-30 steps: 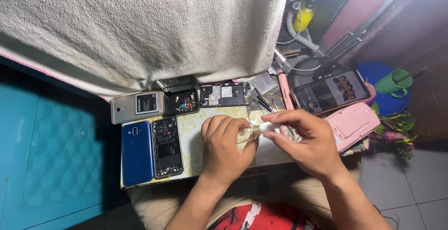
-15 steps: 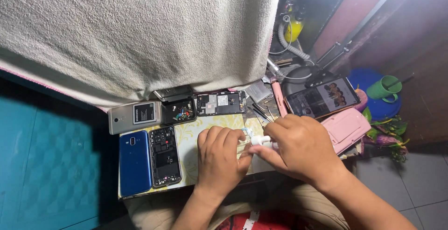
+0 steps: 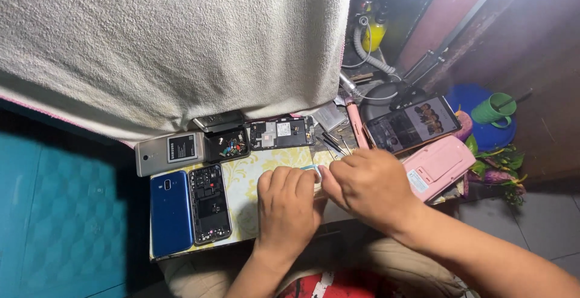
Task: Applying liquid to a mobile phone motherboard and inspecting it during a repair process.
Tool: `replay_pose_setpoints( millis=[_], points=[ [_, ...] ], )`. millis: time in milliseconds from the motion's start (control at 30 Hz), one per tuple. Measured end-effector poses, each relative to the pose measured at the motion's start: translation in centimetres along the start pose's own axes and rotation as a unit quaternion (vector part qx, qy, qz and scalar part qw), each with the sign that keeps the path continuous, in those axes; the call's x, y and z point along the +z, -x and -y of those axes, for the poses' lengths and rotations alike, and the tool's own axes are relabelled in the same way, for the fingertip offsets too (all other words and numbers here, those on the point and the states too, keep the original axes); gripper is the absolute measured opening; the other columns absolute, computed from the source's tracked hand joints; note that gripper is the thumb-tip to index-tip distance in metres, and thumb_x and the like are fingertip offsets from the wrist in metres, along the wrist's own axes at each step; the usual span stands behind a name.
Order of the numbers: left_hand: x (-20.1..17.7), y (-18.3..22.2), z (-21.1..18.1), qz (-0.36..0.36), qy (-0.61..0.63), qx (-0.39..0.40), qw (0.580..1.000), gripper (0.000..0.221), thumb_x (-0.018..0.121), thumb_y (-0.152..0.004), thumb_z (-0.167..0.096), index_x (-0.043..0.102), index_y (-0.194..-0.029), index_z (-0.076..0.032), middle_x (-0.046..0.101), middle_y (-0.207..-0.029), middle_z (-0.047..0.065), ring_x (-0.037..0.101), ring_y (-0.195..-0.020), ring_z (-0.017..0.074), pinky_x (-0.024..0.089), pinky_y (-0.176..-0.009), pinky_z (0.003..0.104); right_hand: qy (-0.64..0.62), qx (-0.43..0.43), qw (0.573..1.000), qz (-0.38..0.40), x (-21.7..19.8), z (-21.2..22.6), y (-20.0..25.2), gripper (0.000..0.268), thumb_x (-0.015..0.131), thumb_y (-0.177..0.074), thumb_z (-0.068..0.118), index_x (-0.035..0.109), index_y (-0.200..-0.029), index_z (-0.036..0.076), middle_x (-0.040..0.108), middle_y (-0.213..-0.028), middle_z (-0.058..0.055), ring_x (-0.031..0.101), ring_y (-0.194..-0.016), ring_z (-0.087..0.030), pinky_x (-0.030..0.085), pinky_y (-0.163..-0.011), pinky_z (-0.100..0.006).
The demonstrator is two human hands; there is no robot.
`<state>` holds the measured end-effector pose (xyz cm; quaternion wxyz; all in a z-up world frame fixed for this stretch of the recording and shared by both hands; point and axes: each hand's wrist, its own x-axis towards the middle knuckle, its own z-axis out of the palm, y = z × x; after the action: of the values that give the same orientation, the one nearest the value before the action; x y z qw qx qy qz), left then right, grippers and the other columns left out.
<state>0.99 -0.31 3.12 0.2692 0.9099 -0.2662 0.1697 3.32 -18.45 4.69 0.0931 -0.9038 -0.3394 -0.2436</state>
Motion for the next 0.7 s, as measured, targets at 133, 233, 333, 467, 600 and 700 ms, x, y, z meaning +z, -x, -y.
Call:
replay_pose_setpoints(
  millis=[133, 233, 333, 467, 600, 700],
  points=[
    [0.2, -0.1, 0.0, -0.019, 0.068, -0.074, 0.995, 0.019, 0.049, -0.096, -0.028, 0.059, -0.086, -0.015, 0.064, -0.082, 0.003, 0.054, -0.082, 0.0285, 0.036, -0.077, 0.043, 0.061, -0.044, 0.995, -0.063, -1.1, 0.6, -1.1, 0.047, 0.059, -0.105, 0.044, 0.047, -0.069, 0.017, 0.044, -0.064, -0.003, 0.046, -0.056, -0.024, 0.032, -0.048, -0.037],
    [-1.5, 0.0, 1.0, 0.133, 0.176, -0.036, 0.975, 0.055, 0.028, -0.101, -0.057, 0.052, -0.080, -0.013, 0.055, -0.074, 0.007, 0.053, -0.072, 0.0291, 0.038, -0.074, 0.041, 0.025, -0.202, 0.974, -0.099, -2.1, -0.7, -1.8, 0.044, 0.047, -0.110, 0.040, 0.050, -0.074, 0.016, 0.039, -0.067, -0.001, 0.039, -0.058, -0.021, 0.028, -0.050, -0.034],
    [-1.0, -0.3, 0.5, -0.019, 0.073, -0.035, 0.997, 0.012, 0.069, -0.087, -0.022, 0.061, -0.088, -0.013, 0.065, -0.078, 0.002, 0.055, -0.076, 0.0278, 0.035, -0.074, 0.041, -0.043, -0.032, 0.997, -0.058, -0.9, 0.2, -1.6, 0.040, 0.063, -0.098, 0.027, 0.045, -0.065, 0.014, 0.045, -0.060, -0.005, 0.046, -0.053, -0.026, 0.037, -0.048, -0.040],
    [0.1, -0.4, 0.5, -0.040, 0.154, -0.165, 0.973, 0.012, 0.066, -0.075, -0.017, 0.062, -0.086, -0.016, 0.067, -0.075, 0.001, 0.062, -0.071, 0.0280, 0.042, -0.073, 0.039, -0.256, 0.191, 0.944, 0.080, -1.8, 0.4, -2.1, 0.039, 0.070, -0.090, 0.050, 0.057, -0.083, 0.014, 0.059, -0.065, -0.002, 0.057, -0.058, -0.025, 0.042, -0.055, -0.039],
    [-3.0, -1.7, -1.6, 0.068, 0.351, -0.339, 0.870, 0.093, 0.074, -0.079, -0.015, 0.022, -0.155, -0.024, 0.068, -0.086, 0.005, 0.070, -0.079, 0.0199, 0.054, -0.069, 0.033, -0.439, 0.224, 0.859, 0.139, -3.6, 0.5, -3.6, 0.037, 0.085, -0.079, 0.039, 0.065, -0.101, 0.017, 0.072, -0.092, 0.003, 0.064, -0.082, -0.011, 0.049, -0.076, -0.027],
    [-3.2, -1.3, -1.9, 0.082, 0.471, -0.334, 0.812, 0.114, 0.067, -0.076, -0.001, -0.004, -0.162, -0.027, 0.075, -0.113, 0.013, 0.079, -0.098, 0.0189, 0.061, -0.084, 0.030, -0.480, 0.136, 0.857, 0.132, -4.5, 0.2, -4.2, 0.027, 0.079, -0.086, 0.027, 0.070, -0.108, 0.014, 0.078, -0.105, 0.000, 0.073, -0.096, -0.015, 0.053, -0.088, -0.029]
  ],
)
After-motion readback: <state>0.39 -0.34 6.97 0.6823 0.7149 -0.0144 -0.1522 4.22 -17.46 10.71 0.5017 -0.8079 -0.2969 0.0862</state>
